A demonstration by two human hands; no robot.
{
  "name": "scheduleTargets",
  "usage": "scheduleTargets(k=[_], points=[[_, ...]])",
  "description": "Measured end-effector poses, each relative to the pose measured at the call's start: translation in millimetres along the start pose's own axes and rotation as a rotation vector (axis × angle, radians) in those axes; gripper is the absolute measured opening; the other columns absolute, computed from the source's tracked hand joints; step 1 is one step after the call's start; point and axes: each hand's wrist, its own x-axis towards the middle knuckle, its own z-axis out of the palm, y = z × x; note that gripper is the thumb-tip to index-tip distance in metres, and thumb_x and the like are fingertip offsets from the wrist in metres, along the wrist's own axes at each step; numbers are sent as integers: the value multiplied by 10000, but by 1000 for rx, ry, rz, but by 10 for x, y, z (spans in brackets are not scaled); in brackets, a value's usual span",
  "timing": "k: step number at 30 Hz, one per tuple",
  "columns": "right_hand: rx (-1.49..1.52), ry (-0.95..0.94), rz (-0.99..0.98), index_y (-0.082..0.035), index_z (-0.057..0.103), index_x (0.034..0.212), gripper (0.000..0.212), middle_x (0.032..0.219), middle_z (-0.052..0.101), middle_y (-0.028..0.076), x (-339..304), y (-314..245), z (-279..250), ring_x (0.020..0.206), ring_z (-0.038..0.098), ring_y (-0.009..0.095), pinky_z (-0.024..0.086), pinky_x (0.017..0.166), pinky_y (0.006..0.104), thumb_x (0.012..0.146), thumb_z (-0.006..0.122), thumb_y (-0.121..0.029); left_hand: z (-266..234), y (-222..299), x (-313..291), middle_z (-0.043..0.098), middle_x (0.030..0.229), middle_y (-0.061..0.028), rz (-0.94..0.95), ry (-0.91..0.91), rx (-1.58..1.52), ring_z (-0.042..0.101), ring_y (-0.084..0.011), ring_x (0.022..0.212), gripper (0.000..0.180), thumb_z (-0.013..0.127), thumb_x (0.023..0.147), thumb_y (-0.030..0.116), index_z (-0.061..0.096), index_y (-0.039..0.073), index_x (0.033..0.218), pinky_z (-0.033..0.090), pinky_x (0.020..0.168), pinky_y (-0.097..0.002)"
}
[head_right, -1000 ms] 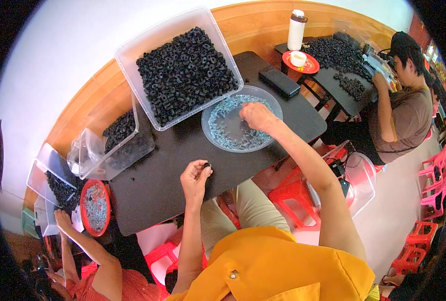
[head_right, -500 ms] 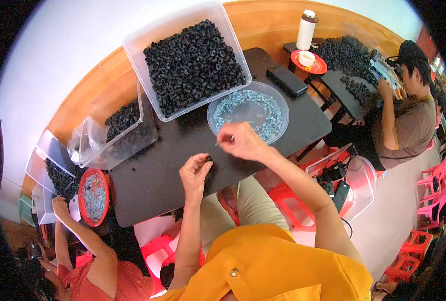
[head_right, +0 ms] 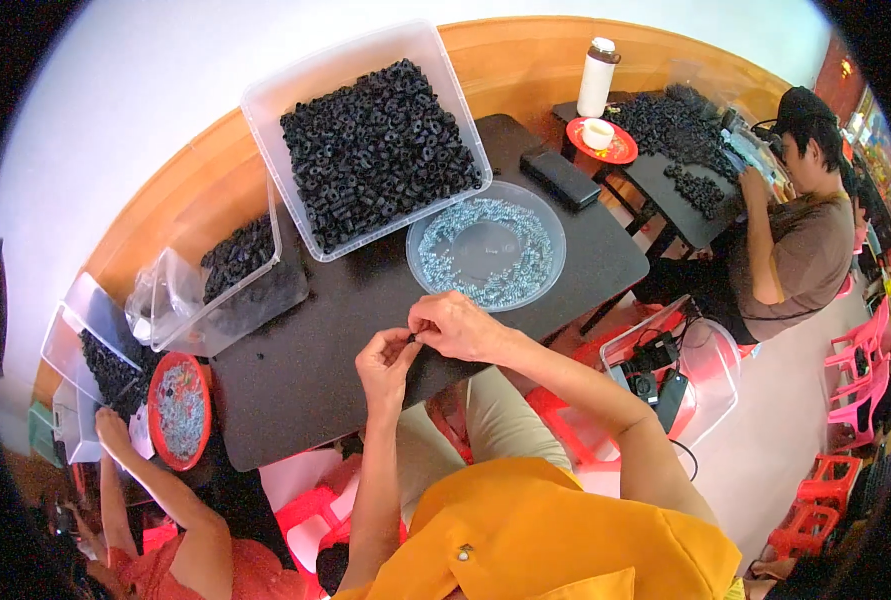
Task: Sorting and inspecting small black plastic components from one bin into a tray and other containers.
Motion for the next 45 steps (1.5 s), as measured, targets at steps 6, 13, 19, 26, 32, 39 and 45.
scheduleTargets(k=[6, 13, 19, 26, 32, 39, 45], points=[[50, 4, 63, 2, 620, 785, 94, 710, 588, 126, -8, -31, 9, 650, 599, 287, 478, 581, 356, 692, 628, -17, -13, -5, -5, 605, 788, -8, -16, 0, -40, 552, -54, 700, 122, 630, 771, -57, 606, -27, 887, 453, 650, -193], [-215, 101, -153, -27, 642, 850, 145, 787, 582, 103, -73, -141, 65, 732, 592, 266, 490, 614, 346, 707, 659, -48, -28, -5, -7, 609, 814, -14, 12, 19, -108, 557, -60, 711, 135, 616, 773, -64, 600, -23, 900, 453, 663, -193], [-421, 254, -21, -40, 615, 777, 64, 741, 557, 104, 448, 260, -341, 744, 575, 295, 479, 626, 393, 717, 604, -58, -48, -43, -15, 604, 822, -8, -6, 2, -107, 549, -53, 734, 149, 628, 769, -50, 597, -13, 909, 445, 682, -186], [-620, 381, 208, -77, 633, 944, 187, 855, 638, 151, 1149, 677, -600, 790, 610, 353, 490, 696, 443, 780, 594, -160, -65, -72, -47, 601, 838, -1, -44, 5, -160, 551, -48, 749, 156, 627, 775, -52, 597, -5, 920, 444, 698, -184], [-377, 198, 599, -9, 554, 1083, 378, 783, 655, 166, 1610, 922, -536, 790, 642, 322, 506, 737, 428, 811, 576, -271, -50, -93, -36, 603, 840, -4, -44, -19, -176, 555, -50, 755, 156, 630, 778, -42, 594, -9, 927, 444, 701, -187], [-267, 213, 466, -41, 457, 1216, 467, 937, 617, 238, 1667, 731, -110, 893, 591, 404, 470, 780, 486, 814, 568, -250, -49, -88, -28, 606, 839, -4, -31, -34, -137, 556, -51, 751, 154, 632, 778, -35, 598, -6, 926, 442, 693, -189], [-282, 280, 323, -79, 552, 1145, 371, 912, 629, 207, 1430, 758, -190, 842, 604, 382, 481, 748, 464, 791, 588, -187, -55, -55, -27, 610, 819, 0, -59, -15, -133, 560, -59, 745, 146, 635, 766, -41, 599, 2, 900, 446, 696, -190]])
